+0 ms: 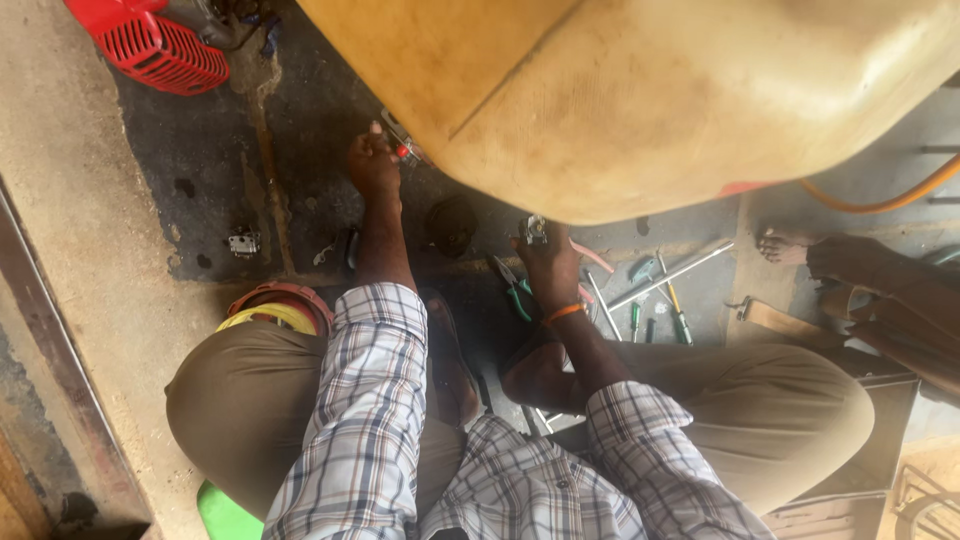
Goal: The person sits on the floor and uses a wrench to tighten a bolt on a small engine attached to a large yellow tank. They repeatedly adjust the wrench and apply torque to secure the component.
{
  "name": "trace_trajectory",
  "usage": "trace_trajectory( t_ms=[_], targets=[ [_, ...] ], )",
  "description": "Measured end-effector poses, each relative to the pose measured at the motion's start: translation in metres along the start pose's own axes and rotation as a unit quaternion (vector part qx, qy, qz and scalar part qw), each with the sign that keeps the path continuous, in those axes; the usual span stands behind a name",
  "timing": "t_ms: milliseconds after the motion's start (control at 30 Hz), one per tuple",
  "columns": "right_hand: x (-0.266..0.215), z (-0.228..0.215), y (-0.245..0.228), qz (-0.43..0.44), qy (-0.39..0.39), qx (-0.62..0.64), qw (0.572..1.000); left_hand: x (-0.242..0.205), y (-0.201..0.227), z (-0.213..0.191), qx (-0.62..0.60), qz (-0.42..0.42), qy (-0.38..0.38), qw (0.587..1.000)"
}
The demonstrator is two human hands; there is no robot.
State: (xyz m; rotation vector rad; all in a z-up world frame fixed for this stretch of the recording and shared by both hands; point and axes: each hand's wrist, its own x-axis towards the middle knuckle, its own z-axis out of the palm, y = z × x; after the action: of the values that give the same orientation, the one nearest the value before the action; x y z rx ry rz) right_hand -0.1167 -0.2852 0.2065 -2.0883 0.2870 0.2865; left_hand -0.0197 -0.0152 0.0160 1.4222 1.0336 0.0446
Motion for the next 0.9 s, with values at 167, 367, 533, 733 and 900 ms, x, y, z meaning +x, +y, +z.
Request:
trace_trajectory(
  t_ms=[167,367,533,733,900],
  targets=[
    [0.005,-0.012,0.011,0.124,-0.120,0.217,0.961,0.001,-0.016,0.006,-0.023,0.024,0.019,0.999],
    [0.014,-0.015,0.004,0.224,-0.104,0.468,0.848,0.007,-0.022,0.006,0.002,0.092,0.029,0.995],
    [0.010,-0.018,-0.013,0.198,-0.141,0.375,0.894,-0.006,0.002,0.002,-0.014,0.018,0.003,1.000],
    [0.008,-0.017,-0.021,0.166,-0.091,0.249,0.950,-0.011,0.013,-0.001,-0.032,0.002,-0.039,0.999],
    [0.005,-0.012,-0.030,0.154,-0.103,0.225,0.957,0.002,-0.002,-0.003,0.024,0.015,-0.135,0.990]
  ],
)
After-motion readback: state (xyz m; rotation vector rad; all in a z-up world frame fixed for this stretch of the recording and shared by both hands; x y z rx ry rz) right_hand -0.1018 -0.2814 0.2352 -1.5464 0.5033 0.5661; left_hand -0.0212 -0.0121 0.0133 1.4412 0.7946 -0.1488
